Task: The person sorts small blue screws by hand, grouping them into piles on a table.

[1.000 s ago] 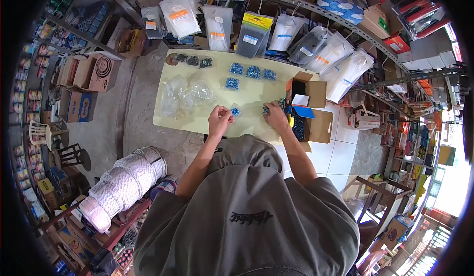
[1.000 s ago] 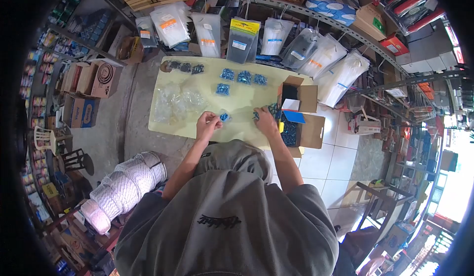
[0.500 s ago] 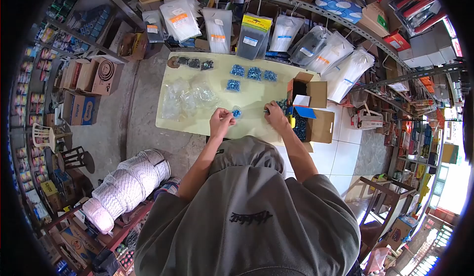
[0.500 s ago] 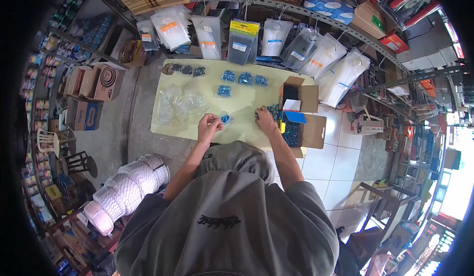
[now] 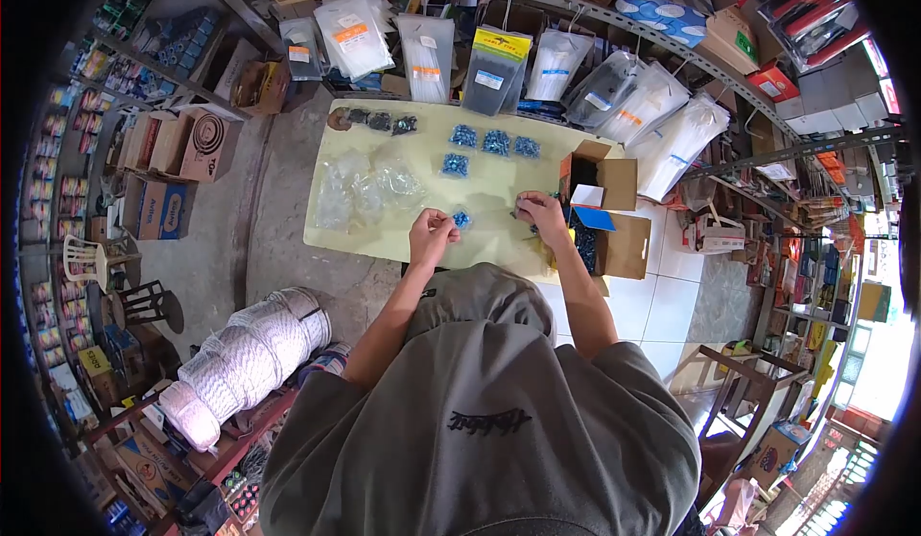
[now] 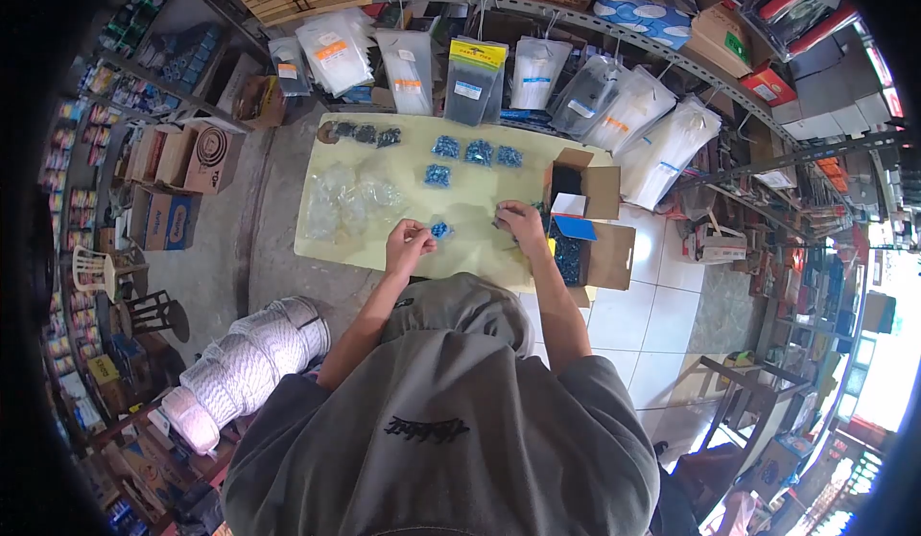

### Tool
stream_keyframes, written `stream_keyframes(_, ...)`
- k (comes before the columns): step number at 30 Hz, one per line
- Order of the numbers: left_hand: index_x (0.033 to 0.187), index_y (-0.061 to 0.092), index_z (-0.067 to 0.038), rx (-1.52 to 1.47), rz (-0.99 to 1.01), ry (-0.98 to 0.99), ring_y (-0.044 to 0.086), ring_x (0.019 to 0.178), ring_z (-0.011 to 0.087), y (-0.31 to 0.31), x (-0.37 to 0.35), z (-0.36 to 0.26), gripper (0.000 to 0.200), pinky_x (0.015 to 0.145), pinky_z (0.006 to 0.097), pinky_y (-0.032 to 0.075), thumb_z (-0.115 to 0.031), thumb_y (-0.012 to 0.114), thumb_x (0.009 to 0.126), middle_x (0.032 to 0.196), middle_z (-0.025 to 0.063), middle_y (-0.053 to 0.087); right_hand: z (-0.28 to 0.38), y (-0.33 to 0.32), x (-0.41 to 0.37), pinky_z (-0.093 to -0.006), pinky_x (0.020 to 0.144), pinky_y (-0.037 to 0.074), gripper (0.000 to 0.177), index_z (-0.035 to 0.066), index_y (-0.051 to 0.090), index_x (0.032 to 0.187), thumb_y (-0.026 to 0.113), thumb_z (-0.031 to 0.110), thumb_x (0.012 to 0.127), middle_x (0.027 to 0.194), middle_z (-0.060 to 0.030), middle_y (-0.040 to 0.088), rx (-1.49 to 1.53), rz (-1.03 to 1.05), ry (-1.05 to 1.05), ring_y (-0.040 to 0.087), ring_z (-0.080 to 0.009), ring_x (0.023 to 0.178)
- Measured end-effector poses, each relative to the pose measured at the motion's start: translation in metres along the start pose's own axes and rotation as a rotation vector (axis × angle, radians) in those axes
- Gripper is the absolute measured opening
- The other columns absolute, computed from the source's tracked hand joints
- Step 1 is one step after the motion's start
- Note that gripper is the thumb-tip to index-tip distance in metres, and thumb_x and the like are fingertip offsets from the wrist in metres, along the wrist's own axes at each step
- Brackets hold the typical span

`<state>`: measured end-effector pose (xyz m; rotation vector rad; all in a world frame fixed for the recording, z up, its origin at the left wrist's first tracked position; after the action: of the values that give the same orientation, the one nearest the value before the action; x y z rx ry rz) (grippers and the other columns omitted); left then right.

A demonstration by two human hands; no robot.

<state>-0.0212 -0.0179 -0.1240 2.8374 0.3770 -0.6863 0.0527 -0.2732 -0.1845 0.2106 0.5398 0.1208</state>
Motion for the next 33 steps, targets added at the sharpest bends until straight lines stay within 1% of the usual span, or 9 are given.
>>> stream_keyframes(1,0.093,0.052,0.002,0.002,0.002,0.003,0.065,0.067,0.017,0.001,0.0,-0.001,0.011,0.062,0.0301,0.059,-0.002,0.06,0.087,0.08,0.0087,0.056,0.003,0.005,-0.003,-0.026,0.069,0.053,0.015,-0.003,0.065,0.095,0.066,0.007,0.083,0.087,-0.004,0.064,0.0,0.002,0.001,0.064,-0.0144,0.078)
stream_keyframes(3,0.093,0.052,0.002,0.007,-0.004,-0.005,0.065,0.067,0.017,0.001,0.0,-0.002,0.011,0.062,0.0301,0.059,-0.001,0.059,0.087,0.08,0.0087,0.056,0.009,0.018,-0.009,-0.0271,0.076,0.054,0.012,-0.003,0.063,0.097,0.061,0.003,0.087,0.09,-0.0058,0.064,0.261,0.026,0.027,0.064,-0.0163,0.083)
stream_keyframes(9,0.095,0.051,0.002,-0.006,-0.004,-0.009,0.065,0.068,0.0169,0.001,0.001,0.0,0.012,0.061,0.0293,0.059,-0.001,0.059,0.087,0.081,0.009,0.056,0.035,0.076,-0.026,-0.0293,0.087,0.053,0.012,0.0,0.063,0.1,0.059,0.004,0.089,0.098,-0.0068,0.064,0.343,0.245,0.076,0.064,-0.0162,0.09)
stream_keyframes(14,0.095,0.05,0.003,-0.007,-0.013,-0.015,0.065,0.067,0.0176,0.001,0.001,0.0,0.012,0.06,0.0286,0.059,-0.001,0.059,0.087,0.081,0.0096,0.056,0.042,0.117,-0.035,-0.0291,0.087,0.053,0.012,0.0,0.062,0.101,0.059,0.005,0.09,0.1,-0.0071,0.065,0.382,0.33,0.118,0.064,-0.0162,0.09)
stream_keyframes(18,0.097,0.051,0.003,-0.001,-0.017,-0.026,0.066,0.071,0.0198,0.001,0.0,-0.001,0.012,0.065,0.0307,0.059,-0.001,0.058,0.088,0.083,0.0117,0.059,0.037,0.134,-0.038,-0.0286,0.087,0.053,0.013,0.0,0.062,0.101,0.059,0.005,0.09,0.1,-0.0079,0.065,0.358,0.386,0.169,0.064,-0.0165,0.092)
stream_keyframes(24,0.098,0.051,0.003,0.022,-0.02,-0.026,0.066,0.071,0.0203,-0.001,-0.001,-0.005,0.012,0.066,0.0311,0.06,0.0,0.058,0.088,0.084,0.0115,0.058,0.035,0.141,-0.042,-0.0275,0.088,0.054,0.013,0.0,0.062,0.102,0.058,0.008,0.092,0.103,-0.0093,0.065,0.311,0.428,0.171,0.064,-0.0169,0.096)
stream_keyframes(29,0.098,0.051,0.004,0.021,-0.015,-0.019,0.067,0.072,0.021,-0.001,0.0,-0.003,0.013,0.066,0.0311,0.06,0.0,0.058,0.088,0.084,0.0119,0.058,0.03,0.138,-0.04,-0.0288,0.085,0.054,0.015,-0.002,0.062,0.102,0.06,0.006,0.09,0.1,-0.0087,0.065,0.294,0.389,0.185,0.064,-0.0168,0.092)
stream_keyframes(31,0.095,0.051,0.005,0.025,-0.027,-0.004,0.067,0.07,0.0204,-0.001,0.001,-0.004,0.012,0.061,0.0302,0.06,0.001,0.058,0.087,0.083,0.0122,0.057,0.03,0.138,-0.039,-0.0287,0.085,0.054,0.015,-0.002,0.062,0.102,0.06,0.006,0.09,0.1,-0.0087,0.065,0.287,0.39,0.178,0.064,-0.0167,0.092)
stream_keyframes(33,0.096,0.051,0.005,0.021,-0.023,0.004,0.067,0.07,0.0203,-0.002,0.001,-0.003,0.012,0.061,0.0301,0.06,0.0,0.058,0.087,0.082,0.0119,0.057,0.029,0.138,-0.039,-0.0288,0.086,0.054,0.014,-0.002,0.062,0.102,0.06,0.006,0.09,0.1,-0.0086,0.065,0.285,0.383,0.186,0.064,-0.0166,0.092)
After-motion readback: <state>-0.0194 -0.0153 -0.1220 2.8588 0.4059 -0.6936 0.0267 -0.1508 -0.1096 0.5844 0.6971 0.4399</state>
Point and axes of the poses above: each hand's wrist, its own x-axis towards the middle knuckle, its own y-axis out of the palm, z = x × y, the point moved 8 cm from there along x, towards the middle knuckle
